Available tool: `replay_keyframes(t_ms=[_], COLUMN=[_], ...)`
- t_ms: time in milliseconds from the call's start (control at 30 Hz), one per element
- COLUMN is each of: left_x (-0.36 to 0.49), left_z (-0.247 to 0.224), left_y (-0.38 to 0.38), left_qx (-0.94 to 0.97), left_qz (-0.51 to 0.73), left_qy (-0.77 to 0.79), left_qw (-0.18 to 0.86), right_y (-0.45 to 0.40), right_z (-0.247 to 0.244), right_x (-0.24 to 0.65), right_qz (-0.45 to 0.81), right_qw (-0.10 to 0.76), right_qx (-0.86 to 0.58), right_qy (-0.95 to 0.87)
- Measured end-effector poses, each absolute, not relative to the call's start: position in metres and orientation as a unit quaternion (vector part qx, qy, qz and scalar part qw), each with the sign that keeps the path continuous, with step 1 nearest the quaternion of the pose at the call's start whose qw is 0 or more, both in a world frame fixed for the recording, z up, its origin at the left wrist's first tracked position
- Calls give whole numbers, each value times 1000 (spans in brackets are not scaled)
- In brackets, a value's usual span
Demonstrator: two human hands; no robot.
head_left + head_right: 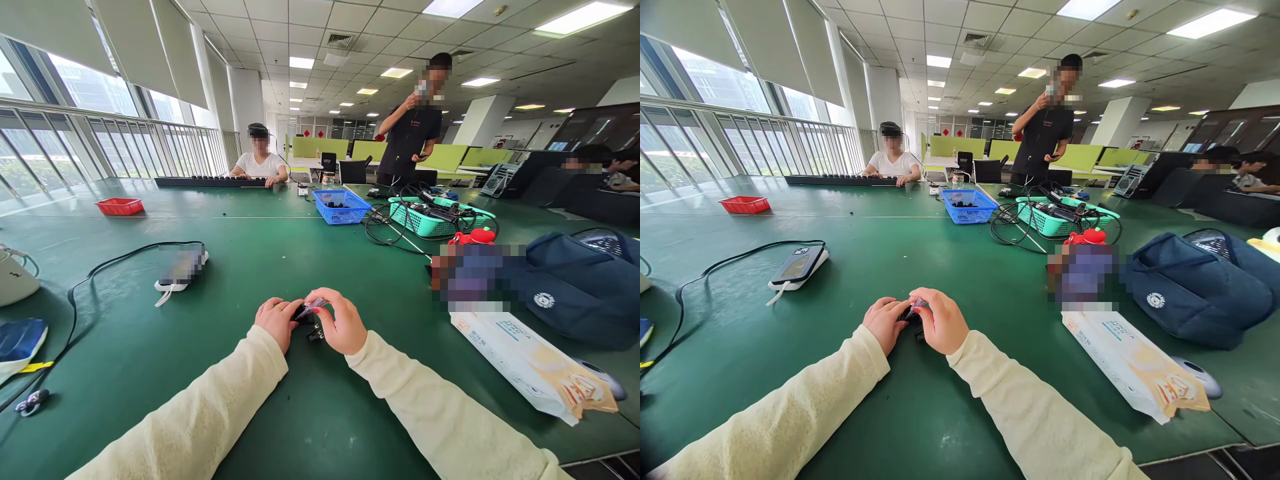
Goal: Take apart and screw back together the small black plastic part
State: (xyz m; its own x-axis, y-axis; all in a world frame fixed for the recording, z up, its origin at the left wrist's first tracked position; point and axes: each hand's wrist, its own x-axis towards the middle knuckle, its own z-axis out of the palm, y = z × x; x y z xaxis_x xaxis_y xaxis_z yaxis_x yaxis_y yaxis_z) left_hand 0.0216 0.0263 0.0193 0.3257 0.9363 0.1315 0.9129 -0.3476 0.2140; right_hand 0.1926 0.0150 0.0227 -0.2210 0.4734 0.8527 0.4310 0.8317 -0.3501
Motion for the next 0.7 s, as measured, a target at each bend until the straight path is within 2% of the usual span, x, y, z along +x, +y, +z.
replay_keyframes(t_ms=[367, 700], left_x=[23, 21], left_z=[17, 17], left_y=[28, 28], left_qx=[806, 809], left_qz=[137, 124], left_qy=[572, 571], left_qw=[61, 65], right_y=[17, 14], right_z=[23, 26], right_x=[190, 191], right_qz=[2, -11], right_qw=[496, 518], right_qx=[-299, -278], right_qy=[-815, -809])
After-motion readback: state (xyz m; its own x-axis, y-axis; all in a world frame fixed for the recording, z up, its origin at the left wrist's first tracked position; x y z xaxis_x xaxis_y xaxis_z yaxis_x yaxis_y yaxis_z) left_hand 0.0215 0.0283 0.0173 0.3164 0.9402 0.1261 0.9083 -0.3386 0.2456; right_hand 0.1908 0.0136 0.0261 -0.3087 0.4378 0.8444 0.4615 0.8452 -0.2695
